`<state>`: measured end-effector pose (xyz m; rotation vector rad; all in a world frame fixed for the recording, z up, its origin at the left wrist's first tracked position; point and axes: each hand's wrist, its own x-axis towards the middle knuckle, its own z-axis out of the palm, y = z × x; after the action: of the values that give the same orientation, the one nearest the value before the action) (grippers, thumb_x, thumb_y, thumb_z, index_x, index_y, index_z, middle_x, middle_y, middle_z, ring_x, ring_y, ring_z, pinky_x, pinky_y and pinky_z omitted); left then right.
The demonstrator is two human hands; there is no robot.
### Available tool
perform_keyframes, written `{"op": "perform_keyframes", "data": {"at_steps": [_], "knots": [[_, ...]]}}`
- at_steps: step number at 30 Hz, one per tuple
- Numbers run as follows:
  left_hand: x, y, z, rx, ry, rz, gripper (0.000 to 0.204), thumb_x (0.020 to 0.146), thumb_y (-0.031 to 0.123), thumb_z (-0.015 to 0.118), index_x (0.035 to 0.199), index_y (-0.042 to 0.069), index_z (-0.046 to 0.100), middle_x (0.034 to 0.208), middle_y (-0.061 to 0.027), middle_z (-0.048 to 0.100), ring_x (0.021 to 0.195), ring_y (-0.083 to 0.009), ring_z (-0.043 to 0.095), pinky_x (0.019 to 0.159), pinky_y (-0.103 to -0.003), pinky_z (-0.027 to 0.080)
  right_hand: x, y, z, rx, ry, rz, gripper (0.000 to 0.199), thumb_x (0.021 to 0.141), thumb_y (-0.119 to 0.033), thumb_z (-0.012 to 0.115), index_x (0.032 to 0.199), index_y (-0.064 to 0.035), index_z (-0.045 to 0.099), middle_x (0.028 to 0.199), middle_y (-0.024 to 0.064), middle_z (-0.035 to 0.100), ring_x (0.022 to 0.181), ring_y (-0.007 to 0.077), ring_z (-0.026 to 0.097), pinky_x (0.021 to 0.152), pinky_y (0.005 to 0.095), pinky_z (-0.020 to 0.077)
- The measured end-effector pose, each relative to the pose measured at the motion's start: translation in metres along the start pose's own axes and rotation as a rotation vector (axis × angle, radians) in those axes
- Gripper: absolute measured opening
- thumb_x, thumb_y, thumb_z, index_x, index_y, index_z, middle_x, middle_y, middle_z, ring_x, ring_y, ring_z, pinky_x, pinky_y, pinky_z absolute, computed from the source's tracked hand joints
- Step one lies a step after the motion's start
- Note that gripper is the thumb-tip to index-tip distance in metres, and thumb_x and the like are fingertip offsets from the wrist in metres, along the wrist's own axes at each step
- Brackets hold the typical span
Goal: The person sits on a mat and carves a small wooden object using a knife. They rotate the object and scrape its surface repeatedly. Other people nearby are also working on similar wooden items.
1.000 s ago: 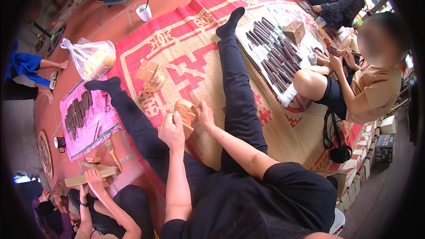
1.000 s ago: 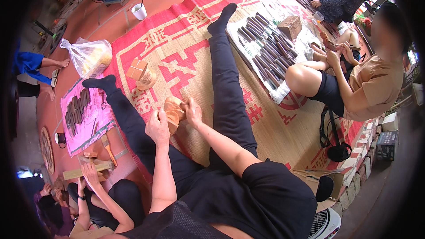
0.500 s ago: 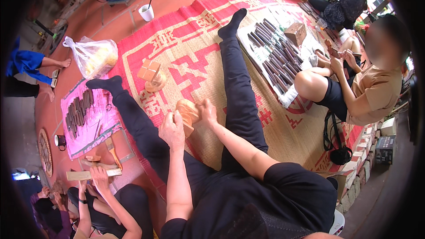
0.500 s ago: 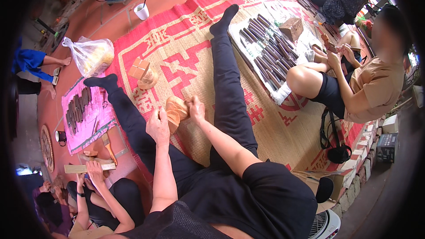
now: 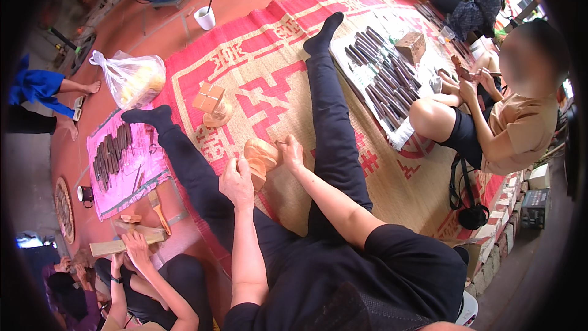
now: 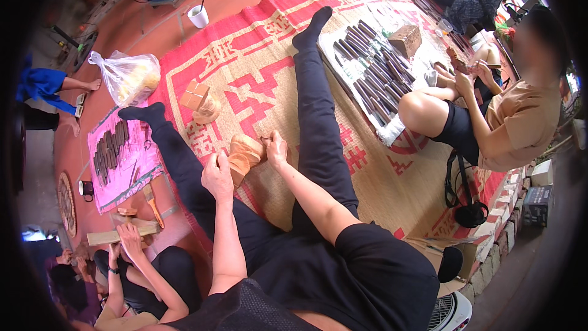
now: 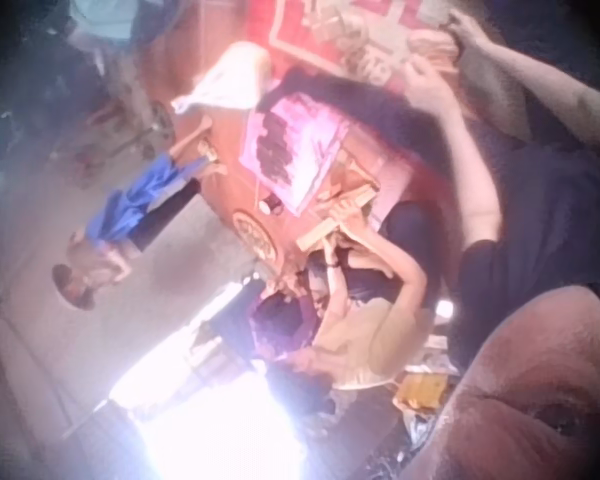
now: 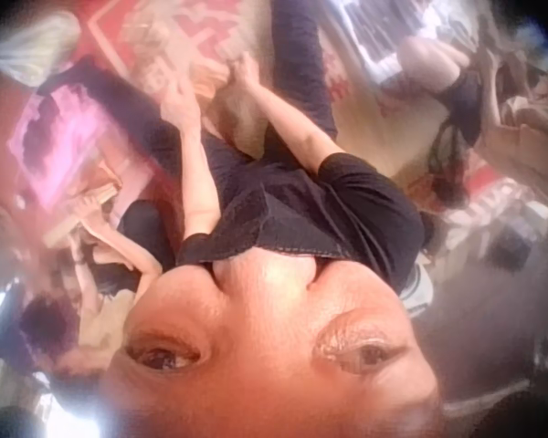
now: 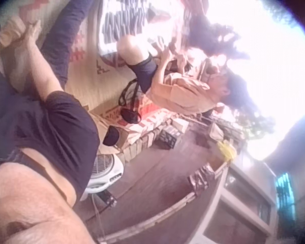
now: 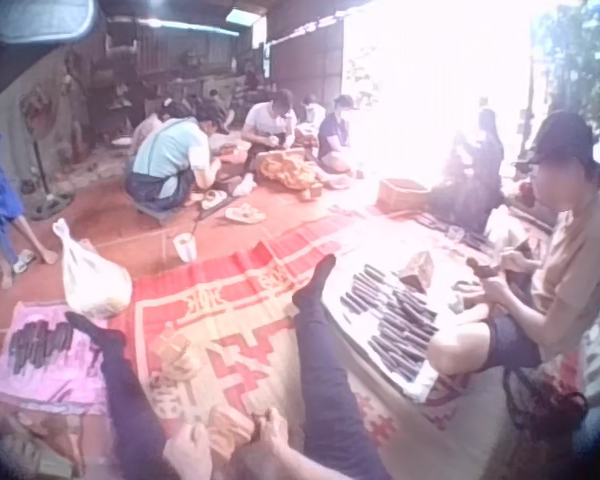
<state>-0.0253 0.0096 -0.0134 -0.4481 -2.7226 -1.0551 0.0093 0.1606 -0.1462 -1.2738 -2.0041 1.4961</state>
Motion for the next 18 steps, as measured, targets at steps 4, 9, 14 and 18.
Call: {"op": "perform_keyframes", "data": {"at_steps": [4, 9, 14, 18], "knots": [[-0.001, -0.008, -0.003, -0.042, 0.028, -0.082, 0.029, 0.092, 0.028, 0.054, 0.077, 0.004, 0.060, 0.073, -0.0165, 0.063, 0.067, -0.0362, 0.061, 0.060, -0.045, 0.045, -0.015, -0.006, 0.004, 0.140, -0.070, -0.118, 0.023, 0.085, -0.024, 0.068, 0.087, -0.0034, 0.057, 0.080, 0.0188, 0.066, 0.077, 0.0319, 0.064, 0.070, 0.0419, 0.0470], [0.003, -0.006, -0.003, -0.024, -0.011, -0.117, 0.029, 0.092, 0.028, 0.054, 0.078, 0.004, 0.062, 0.076, -0.0166, 0.066, 0.071, -0.0352, 0.063, 0.063, -0.044, 0.046, -0.030, 0.000, 0.004, 0.104, -0.108, -0.159, 0.021, 0.087, -0.021, 0.067, 0.089, -0.0029, 0.057, 0.083, 0.0159, 0.068, 0.079, 0.0291, 0.065, 0.071, 0.0404, 0.0478], [0.001, -0.005, 0.002, 0.007, 0.023, -0.034, 0.027, 0.091, 0.027, 0.057, 0.077, 0.004, 0.062, 0.074, -0.0166, 0.065, 0.068, -0.0362, 0.062, 0.063, -0.045, 0.047, 0.007, 0.005, 0.002, 0.027, -0.001, -0.002, 0.026, 0.086, -0.024, 0.067, 0.086, -0.0007, 0.056, 0.076, 0.0166, 0.062, 0.072, 0.0233, 0.059, 0.070, 0.0368, 0.0470], [0.001, -0.020, -0.002, -0.065, 0.046, -0.164, 0.030, 0.092, 0.029, 0.053, 0.078, 0.004, 0.064, 0.071, -0.0139, 0.065, 0.067, -0.0315, 0.064, 0.063, -0.042, 0.047, -0.020, -0.010, -0.002, 0.167, -0.129, -0.097, 0.021, 0.088, -0.022, 0.064, 0.091, -0.0014, 0.058, 0.077, 0.0147, 0.065, 0.076, 0.0224, 0.063, 0.073, 0.0369, 0.0475]]}}
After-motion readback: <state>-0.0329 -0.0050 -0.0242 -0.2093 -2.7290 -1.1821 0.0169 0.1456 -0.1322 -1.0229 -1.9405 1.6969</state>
